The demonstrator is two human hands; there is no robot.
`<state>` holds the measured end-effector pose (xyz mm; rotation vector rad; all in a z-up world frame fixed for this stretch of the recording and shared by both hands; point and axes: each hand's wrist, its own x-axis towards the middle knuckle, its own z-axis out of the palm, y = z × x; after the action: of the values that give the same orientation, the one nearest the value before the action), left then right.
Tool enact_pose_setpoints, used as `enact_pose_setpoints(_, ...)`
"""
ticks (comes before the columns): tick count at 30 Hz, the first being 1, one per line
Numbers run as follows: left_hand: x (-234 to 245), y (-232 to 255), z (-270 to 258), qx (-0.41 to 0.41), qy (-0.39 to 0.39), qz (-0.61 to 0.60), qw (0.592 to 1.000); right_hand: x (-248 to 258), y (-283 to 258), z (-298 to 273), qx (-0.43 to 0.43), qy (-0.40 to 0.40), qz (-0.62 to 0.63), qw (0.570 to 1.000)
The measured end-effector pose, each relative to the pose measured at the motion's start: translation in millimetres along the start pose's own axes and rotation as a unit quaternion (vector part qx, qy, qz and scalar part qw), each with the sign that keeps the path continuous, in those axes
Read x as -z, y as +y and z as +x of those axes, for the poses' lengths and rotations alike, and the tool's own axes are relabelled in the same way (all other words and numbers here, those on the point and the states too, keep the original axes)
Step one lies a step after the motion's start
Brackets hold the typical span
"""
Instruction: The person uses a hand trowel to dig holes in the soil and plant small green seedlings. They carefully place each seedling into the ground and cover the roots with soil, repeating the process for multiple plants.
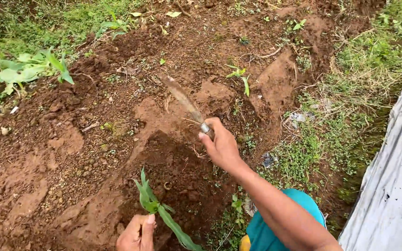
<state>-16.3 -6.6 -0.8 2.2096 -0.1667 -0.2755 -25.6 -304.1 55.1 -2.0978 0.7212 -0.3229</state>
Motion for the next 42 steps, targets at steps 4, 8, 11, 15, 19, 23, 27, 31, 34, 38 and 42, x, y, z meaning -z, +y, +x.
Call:
enact_pose_setpoints(4, -0.3, 0.4, 3.7, -0.019, -0.017, 0.035, 0.999, 29.1, -20.9, 6.4, -0.180, -0.046, 0.065, 0.980)
enact_pose_setpoints(8, -3.0, -5.2, 6.5, -0.076, 0.019, 0.022, 0.997, 20.8, 25.0, 33.3, -0.281, -0.048, 0.291, 0.913)
enact_pose_setpoints(11, 2.3, -8.9, 10.6, 0.014, 0.021, 0.031, 0.999, 10.6, 23.6, 23.6, -0.282, -0.024, 0.231, 0.931)
enact_pose_setpoints(15, 11.9, -36.0, 30.5, -0.010, 0.041, -0.171, 0.984, -25.5, 10.8, -14.1, 0.116, -0.156, -0.010, 0.981)
enact_pose_setpoints(19, 5.3, -75.4, 42.9, 0.018, 0.105, -0.314, 0.943, -60.8, 3.8, -57.0, 0.421, -0.196, -0.144, 0.874)
enact_pose_setpoints(23, 3.6, -52.3, 37.9, 0.057, 0.142, -0.273, 0.950, -65.7, 1.1, -60.7, 0.424, -0.204, -0.163, 0.867)
enact_pose_setpoints(27, 8.9, -35.3, 37.7, 0.116, 0.139, -0.252, 0.951, -66.3, -3.1, -68.5, 0.390, -0.218, -0.160, 0.880)
enact_pose_setpoints(31, 9.7, -24.7, 36.5, 0.157, 0.134, -0.249, 0.946, -65.6, -3.8, -67.1, 0.399, -0.178, -0.173, 0.883)
enact_pose_setpoints(34, 12.3, -31.9, 35.2, 0.124, 0.117, -0.249, 0.953, -71.2, -1.9, -73.3, 0.382, -0.195, -0.154, 0.890)
enact_pose_setpoints(38, 11.0, -69.4, 34.8, 0.125, 0.173, -0.322, 0.922, -64.5, -2.1, -69.0, 0.386, -0.222, -0.144, 0.884)
enact_pose_setpoints(42, 52.4, -177.9, 77.7, 0.094, -0.145, -0.311, 0.934, -28.2, -13.3, -56.7, 0.214, -0.264, -0.116, 0.933)
